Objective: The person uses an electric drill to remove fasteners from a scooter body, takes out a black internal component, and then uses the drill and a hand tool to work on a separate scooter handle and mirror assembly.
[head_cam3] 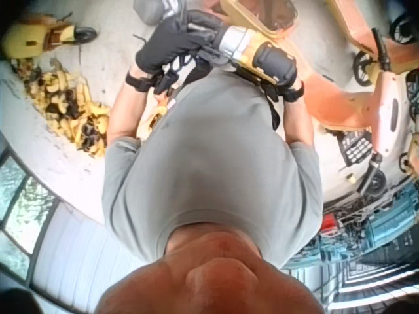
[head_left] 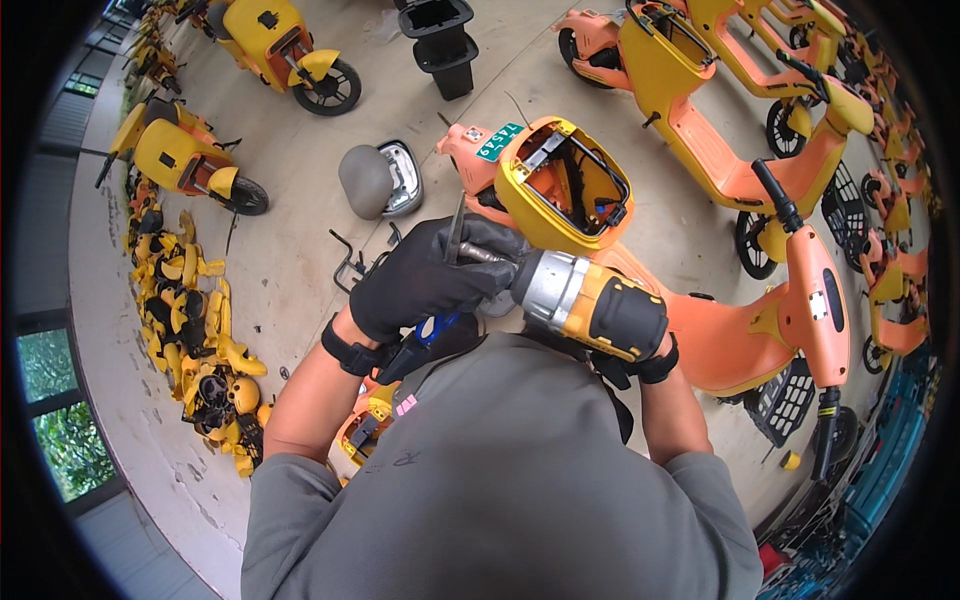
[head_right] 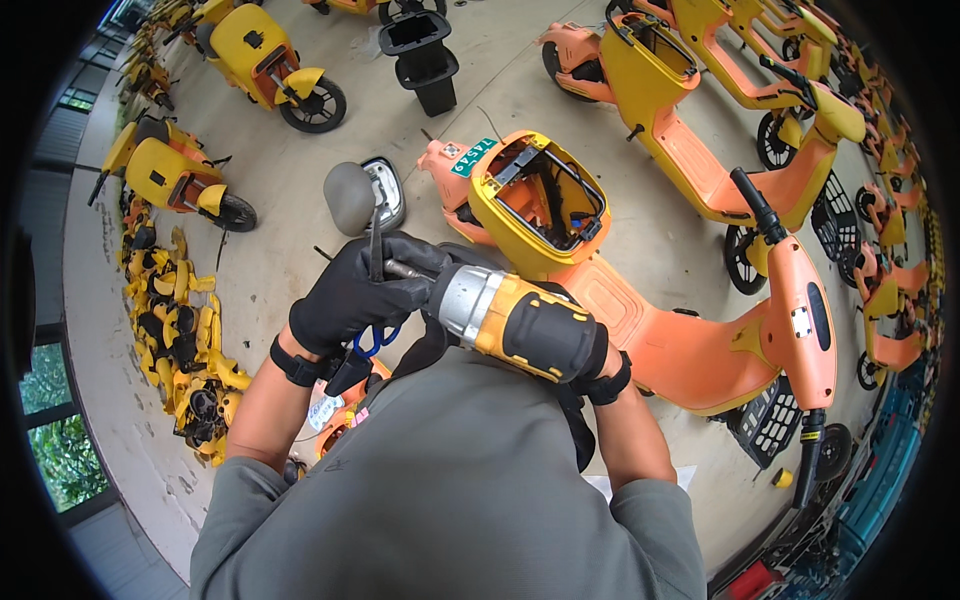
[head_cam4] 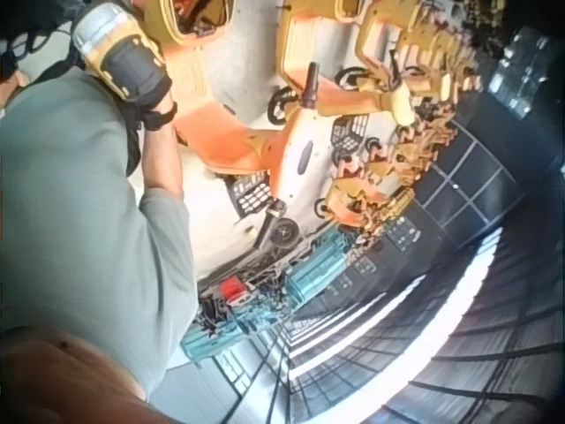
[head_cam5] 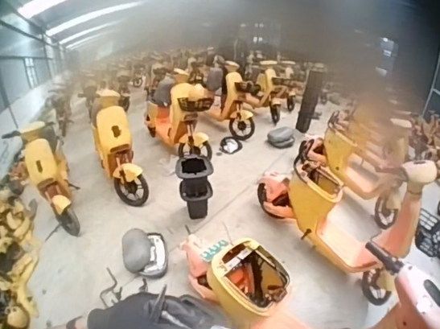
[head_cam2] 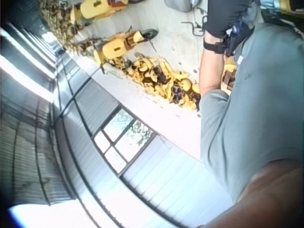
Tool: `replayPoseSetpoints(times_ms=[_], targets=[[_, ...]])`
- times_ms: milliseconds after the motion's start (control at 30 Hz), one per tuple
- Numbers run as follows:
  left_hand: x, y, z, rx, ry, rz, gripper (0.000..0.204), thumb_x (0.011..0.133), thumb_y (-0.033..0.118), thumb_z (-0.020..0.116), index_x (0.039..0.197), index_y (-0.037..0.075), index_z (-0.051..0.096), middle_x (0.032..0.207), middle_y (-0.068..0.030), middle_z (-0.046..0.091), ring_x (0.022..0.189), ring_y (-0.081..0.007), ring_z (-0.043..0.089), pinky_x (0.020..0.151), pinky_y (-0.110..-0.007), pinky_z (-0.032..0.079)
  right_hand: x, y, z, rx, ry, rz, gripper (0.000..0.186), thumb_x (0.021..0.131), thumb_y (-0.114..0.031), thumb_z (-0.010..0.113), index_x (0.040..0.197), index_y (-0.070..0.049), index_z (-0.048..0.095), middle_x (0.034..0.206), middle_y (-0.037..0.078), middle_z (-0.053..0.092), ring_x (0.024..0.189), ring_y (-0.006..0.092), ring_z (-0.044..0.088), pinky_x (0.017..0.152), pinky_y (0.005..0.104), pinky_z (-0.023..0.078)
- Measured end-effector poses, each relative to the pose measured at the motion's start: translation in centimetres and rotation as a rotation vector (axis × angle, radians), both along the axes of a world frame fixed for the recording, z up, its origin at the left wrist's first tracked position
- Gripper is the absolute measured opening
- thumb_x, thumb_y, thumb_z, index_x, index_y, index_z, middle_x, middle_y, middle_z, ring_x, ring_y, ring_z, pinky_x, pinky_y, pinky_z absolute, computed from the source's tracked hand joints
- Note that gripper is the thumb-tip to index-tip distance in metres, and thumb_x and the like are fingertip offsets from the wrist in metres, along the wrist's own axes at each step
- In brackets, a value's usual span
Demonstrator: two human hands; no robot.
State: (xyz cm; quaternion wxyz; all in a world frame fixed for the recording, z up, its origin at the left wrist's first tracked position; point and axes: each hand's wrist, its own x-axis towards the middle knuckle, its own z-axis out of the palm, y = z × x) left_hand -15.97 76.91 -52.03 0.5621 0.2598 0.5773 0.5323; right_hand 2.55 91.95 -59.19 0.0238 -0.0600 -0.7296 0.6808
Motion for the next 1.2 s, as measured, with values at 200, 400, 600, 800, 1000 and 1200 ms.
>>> replayPoseSetpoints(times_ms=[200,400,600,800,1000,1200], targets=[[0.3,-0.9,-0.7,-0.082,0.0,0.007,0.027,0.071,0.004,0.063,0.098,-0.001,0.058,0.089,-0.0044,0.061,0.08,-0.009,0.056,0.072,-0.024,0.046,0.3,-0.1,-4.2,0.026,-0.005,0.11,0.038,0.075,-0.016,0.06,0.11,-0.006,0.052,0.109,0.008,0.055,0.1,0.0211,0.052,0.087,0.0303,0.04],[0.9,-1.0,-0.3,-0.049,0.039,0.039,0.023,0.072,0.0,0.061,0.095,-0.001,0.058,0.088,-0.0048,0.061,0.079,-0.0093,0.056,0.072,-0.024,0.046,-0.5,-0.8,-5.6,-0.196,0.017,0.145,0.043,0.071,-0.009,0.065,0.112,0.0,0.051,0.108,0.009,0.056,0.096,0.014,0.053,0.085,0.027,0.041],[1.0,-0.9,0.3,-0.11,0.06,0.059,0.02,0.075,0.0,0.058,0.095,-0.001,0.057,0.09,-0.0058,0.06,0.08,-0.0099,0.056,0.072,-0.024,0.045,-1.1,-1.5,-8.4,-0.108,0.121,0.188,0.046,0.072,-0.01,0.064,0.115,-0.001,0.049,0.111,0.008,0.055,0.099,0.014,0.053,0.088,0.0274,0.04],[0.6,-1.2,-0.1,-0.137,0.039,0.055,0.02,0.076,0.002,0.058,0.096,-0.001,0.057,0.088,-0.0046,0.06,0.075,-0.0081,0.055,0.064,-0.021,0.044,-1.0,-2.0,-9.7,-0.003,0.207,0.185,0.048,0.072,-0.009,0.065,0.116,-0.002,0.048,0.111,0.008,0.055,0.1,0.0141,0.053,0.088,0.0272,0.04],[0.8,-1.0,-0.3,-0.221,-0.009,0.031,0.021,0.076,0.004,0.059,0.097,0.001,0.057,0.086,-0.0023,0.059,0.069,-0.0049,0.052,0.057,-0.019,0.041,-0.6,-1.9,-9.5,0.007,0.221,0.177,0.046,0.071,-0.008,0.065,0.114,-0.003,0.05,0.111,0.008,0.055,0.097,0.0143,0.054,0.087,0.0268,0.041],[1.5,-0.8,-1.5,-0.091,-0.025,0.149,0.051,0.078,0.011,0.059,0.124,0.004,0.038,0.08,-0.0052,0.058,0.047,-0.0023,0.042,0.041,-0.015,0.033,0.2,-1.5,-7.9,-0.396,0.111,0.102,0.042,0.072,-0.008,0.064,0.112,-0.003,0.052,0.109,0.008,0.056,0.098,0.0149,0.054,0.087,0.0275,0.041]])
